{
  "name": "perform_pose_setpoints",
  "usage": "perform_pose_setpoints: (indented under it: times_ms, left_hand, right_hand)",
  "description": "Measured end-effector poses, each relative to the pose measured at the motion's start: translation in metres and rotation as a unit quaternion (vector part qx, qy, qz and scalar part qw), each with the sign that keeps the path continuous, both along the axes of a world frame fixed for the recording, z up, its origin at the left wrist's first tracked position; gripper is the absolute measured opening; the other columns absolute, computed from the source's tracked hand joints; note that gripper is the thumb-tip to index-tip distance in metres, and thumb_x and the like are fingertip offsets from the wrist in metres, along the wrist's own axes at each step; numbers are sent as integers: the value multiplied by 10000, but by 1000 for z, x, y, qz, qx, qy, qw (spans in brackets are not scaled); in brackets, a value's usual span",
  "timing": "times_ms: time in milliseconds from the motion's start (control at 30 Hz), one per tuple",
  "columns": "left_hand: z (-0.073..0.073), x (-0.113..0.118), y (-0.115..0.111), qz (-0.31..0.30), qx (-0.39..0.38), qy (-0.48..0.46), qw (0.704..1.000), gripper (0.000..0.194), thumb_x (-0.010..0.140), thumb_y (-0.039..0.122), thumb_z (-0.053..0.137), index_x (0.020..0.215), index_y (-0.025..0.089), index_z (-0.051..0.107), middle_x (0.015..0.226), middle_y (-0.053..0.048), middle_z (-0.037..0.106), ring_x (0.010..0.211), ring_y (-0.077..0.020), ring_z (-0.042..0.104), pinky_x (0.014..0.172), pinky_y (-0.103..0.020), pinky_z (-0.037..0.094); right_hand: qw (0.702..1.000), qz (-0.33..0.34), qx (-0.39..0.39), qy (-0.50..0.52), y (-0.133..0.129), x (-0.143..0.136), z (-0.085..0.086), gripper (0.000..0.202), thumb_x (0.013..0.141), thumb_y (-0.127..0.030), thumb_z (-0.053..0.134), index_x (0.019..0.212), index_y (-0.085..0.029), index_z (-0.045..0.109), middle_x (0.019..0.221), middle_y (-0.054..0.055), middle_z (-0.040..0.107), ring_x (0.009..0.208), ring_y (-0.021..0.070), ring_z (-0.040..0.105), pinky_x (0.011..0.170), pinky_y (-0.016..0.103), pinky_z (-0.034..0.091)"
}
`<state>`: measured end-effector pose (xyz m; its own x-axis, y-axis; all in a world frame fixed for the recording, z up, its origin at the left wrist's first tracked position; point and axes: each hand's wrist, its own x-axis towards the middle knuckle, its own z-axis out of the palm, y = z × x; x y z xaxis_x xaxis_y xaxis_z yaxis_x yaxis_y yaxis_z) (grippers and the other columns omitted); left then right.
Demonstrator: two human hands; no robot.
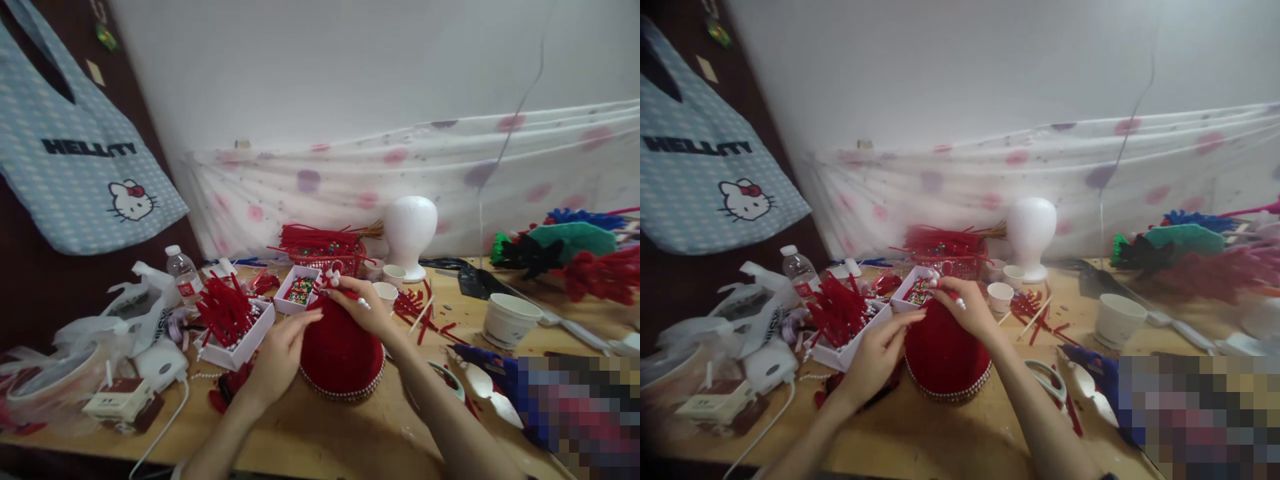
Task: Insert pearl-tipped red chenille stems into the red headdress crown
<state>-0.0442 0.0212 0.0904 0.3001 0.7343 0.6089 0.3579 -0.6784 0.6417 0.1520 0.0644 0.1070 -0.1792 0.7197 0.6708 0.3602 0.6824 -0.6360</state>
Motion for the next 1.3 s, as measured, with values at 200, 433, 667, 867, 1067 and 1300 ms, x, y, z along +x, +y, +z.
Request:
perform_pose_setpoints:
  times_ms: [200, 433, 667, 867, 1067, 1300]
  left_hand:
    - [-13, 30, 15, 3, 177, 144, 973, 359, 937, 152, 421, 1266, 158, 567, 1271, -119, 646, 1216, -231, 570, 1059, -455, 464]
    - [-13, 41, 13, 26, 214, 201, 956, 350, 926, 218, 441, 1234, 87, 545, 1220, -179, 649, 1165, -300, 584, 1035, -518, 452]
    - [-9, 40, 11, 24, 232, 229, 945, 401, 930, 257, 434, 1270, 60, 517, 1278, -193, 618, 1220, -294, 543, 1089, -490, 363]
    - [-11, 40, 12, 69, 268, 228, 934, 338, 966, 253, 384, 1221, 105, 550, 1218, -139, 669, 1164, -242, 585, 1066, -458, 326]
    - [-6, 34, 11, 88, 229, 184, 952, 319, 955, 202, 401, 1229, 135, 550, 1208, -127, 664, 1106, -252, 601, 951, -442, 423]
    - [-2, 5, 11, 138, 89, -95, 982, 222, 801, 122, 637, 1004, 192, 695, 924, -42, 741, 792, -164, 693, 794, -311, 568]
  right_hand:
    - [1000, 0, -17, -23, 4, 0, 3, 173, 890, -264, 530, 855, -193, 684, 828, 22, 724, 788, 185, 668, 736, 300, 527]
    - [996, -8, -31, -79, -7, -1, 14, 176, 894, -303, 538, 814, -192, 648, 768, 16, 689, 697, 171, 610, 663, 294, 482]
    - [993, -48, -77, -77, -9, -9, 22, 328, 932, -428, 473, 720, -204, 585, 716, 27, 698, 671, 183, 637, 652, 301, 485]
    - [994, -26, -72, -80, -3, -11, 26, 398, 973, -429, 387, 778, -193, 640, 812, 58, 733, 742, 194, 667, 730, 313, 499]
    - [994, -19, -74, -83, -1, -11, 25, 402, 973, -454, 390, 788, -198, 639, 826, 56, 739, 757, 193, 679, 725, 303, 503]
    - [991, -41, -77, -97, -3, -9, 27, 371, 953, -427, 431, 759, -201, 653, 785, 56, 735, 763, 208, 671, 801, 349, 486]
